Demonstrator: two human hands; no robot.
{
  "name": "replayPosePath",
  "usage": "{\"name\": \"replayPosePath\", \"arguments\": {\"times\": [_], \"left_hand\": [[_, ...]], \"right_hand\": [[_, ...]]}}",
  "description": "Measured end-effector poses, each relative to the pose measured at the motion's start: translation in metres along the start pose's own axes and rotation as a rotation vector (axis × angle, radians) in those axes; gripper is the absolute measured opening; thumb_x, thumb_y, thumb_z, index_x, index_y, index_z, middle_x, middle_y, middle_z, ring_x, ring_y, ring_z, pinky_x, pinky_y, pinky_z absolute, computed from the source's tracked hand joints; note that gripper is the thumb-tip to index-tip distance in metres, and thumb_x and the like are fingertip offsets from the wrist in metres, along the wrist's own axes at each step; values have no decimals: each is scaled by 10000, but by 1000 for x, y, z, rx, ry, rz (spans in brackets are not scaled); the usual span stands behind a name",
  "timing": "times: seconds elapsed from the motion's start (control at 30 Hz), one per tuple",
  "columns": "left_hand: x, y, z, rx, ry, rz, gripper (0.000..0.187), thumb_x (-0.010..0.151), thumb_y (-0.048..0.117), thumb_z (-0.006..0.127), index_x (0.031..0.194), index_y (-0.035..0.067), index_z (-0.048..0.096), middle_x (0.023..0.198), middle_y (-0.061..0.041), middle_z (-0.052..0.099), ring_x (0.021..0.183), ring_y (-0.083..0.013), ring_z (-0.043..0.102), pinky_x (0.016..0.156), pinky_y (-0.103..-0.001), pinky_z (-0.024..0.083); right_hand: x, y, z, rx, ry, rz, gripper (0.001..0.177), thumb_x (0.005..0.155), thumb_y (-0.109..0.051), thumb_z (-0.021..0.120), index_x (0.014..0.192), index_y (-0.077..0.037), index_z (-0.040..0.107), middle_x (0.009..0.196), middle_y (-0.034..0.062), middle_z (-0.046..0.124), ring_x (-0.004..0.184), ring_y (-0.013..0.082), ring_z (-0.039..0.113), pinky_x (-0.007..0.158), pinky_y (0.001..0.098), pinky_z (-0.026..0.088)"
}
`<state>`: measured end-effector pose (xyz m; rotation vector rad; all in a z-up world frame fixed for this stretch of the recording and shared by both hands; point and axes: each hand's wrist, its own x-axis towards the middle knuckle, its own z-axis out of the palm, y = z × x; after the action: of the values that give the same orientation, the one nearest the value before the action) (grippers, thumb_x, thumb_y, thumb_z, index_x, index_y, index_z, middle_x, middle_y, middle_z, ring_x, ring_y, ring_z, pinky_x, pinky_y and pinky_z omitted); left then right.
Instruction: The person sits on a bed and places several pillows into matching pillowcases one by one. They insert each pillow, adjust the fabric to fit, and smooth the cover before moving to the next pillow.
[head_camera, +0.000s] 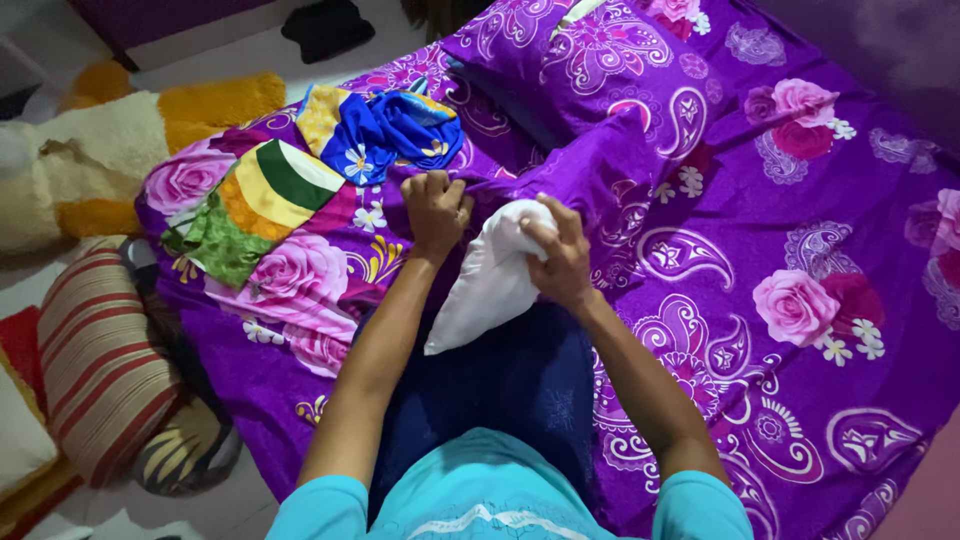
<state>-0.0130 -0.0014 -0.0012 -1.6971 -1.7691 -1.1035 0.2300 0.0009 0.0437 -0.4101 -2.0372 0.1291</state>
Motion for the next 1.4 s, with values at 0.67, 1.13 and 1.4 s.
{"name": "replayPosePath", "arguments": {"times": [0.67, 1.13, 1.4], "left_hand": [[-23, -20, 10, -661, -174, -682, 211, 937, 237, 694, 1049, 61, 723, 816, -111, 724, 724, -189, 667, 666, -353, 509], [-35, -20, -20, -351, -133, -497, 196, 973, 263, 639, 1029, 88, 708, 864, -168, 710, 831, -391, 693, 721, -500, 519], [-51, -1, -27, -402, -53, -278, 179, 928, 240, 696, 1055, 118, 725, 868, -161, 685, 798, -366, 681, 705, -476, 534]], "right_hand": [[16, 26, 21, -216, -164, -85, 648, 735, -27, 765, 1342, -234, 673, 1337, 125, 528, 1286, 378, 504, 1093, 499, 482], [-9, 5, 91, -322, -356, -111, 597, 891, -149, 634, 1476, -68, 549, 1456, 135, 564, 1336, 318, 513, 1156, 461, 392], [-29, 45, 156, -249, -911, -6, 355, 927, -270, 630, 1223, -76, 654, 1288, 119, 643, 1322, 297, 555, 1234, 435, 350]]}}
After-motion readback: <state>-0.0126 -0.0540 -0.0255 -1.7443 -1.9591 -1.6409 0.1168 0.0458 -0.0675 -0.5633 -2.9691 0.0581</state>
